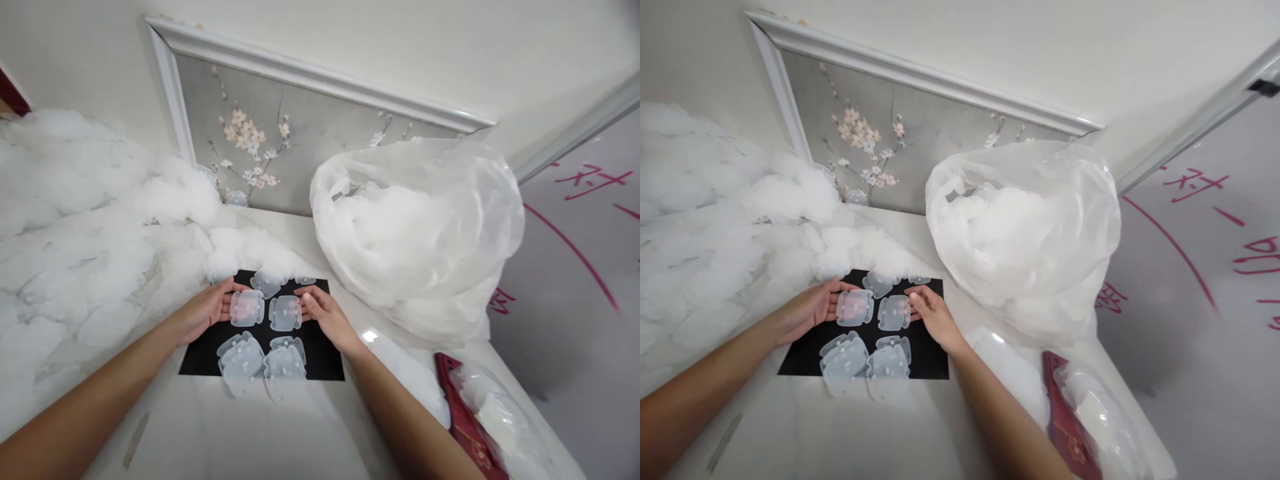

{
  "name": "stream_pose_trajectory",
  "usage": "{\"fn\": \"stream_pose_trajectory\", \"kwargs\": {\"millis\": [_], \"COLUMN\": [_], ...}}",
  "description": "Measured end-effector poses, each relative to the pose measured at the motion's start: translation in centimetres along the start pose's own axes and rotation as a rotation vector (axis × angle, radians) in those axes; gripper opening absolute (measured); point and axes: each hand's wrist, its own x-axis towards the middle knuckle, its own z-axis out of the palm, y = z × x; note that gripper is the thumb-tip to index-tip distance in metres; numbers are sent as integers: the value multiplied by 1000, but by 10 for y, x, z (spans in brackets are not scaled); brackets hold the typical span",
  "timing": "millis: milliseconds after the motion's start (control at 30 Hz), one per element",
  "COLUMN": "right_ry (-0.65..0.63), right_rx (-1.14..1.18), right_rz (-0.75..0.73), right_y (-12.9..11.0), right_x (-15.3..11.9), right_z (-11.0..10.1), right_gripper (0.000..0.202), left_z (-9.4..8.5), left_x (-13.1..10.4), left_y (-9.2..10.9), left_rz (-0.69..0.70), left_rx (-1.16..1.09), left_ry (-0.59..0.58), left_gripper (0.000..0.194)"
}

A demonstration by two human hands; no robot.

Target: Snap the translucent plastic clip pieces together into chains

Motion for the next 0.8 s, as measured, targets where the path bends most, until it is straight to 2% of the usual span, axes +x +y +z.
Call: {"fn": "stream_pose_trajectory", "kwargs": {"millis": [133,267,367,433,467,533,600,667,700,733,800], "right_ry": [-20,-47,-30,-18,-34,-164,-451,-739,-813,-823,-701], "right_rx": [-32,6,32,55,60,48,-20,-111,-141,-157,-175], "right_rz": [18,41,35,13,1,-6,18,36,32,17,-23], "right_y": [-2,-2,-3,-4,-6,-13,-21,-29,-32,-33,-33], "right_x": [-1,-1,-1,-2,-3,-6,-11,-15,-17,-17,-17], "right_z": [-2,-4,-3,-3,-4,-9,-16,-22,-24,-25,-23], "right_gripper": [41,45,46,45,42,36,36,40,41,39,35], "left_z": [-3,-3,-3,-4,-5,-6,-8,-8,-8,-7,-5], "left_x": [0,0,-4,-9,-12,-20,-26,-30,-31,-31,-29], "left_y": [-3,-4,0,5,8,15,20,23,24,24,22], "left_rz": [16,43,73,119,146,187,194,191,192,194,196], "left_rx": [47,85,202,320,378,466,543,605,630,643,640], "left_ry": [-27,-40,-50,-107,-175,-401,-660,-807,-815,-788,-652], "left_gripper": [45,44,42,40,38,32,26,23,23,24,25]}}
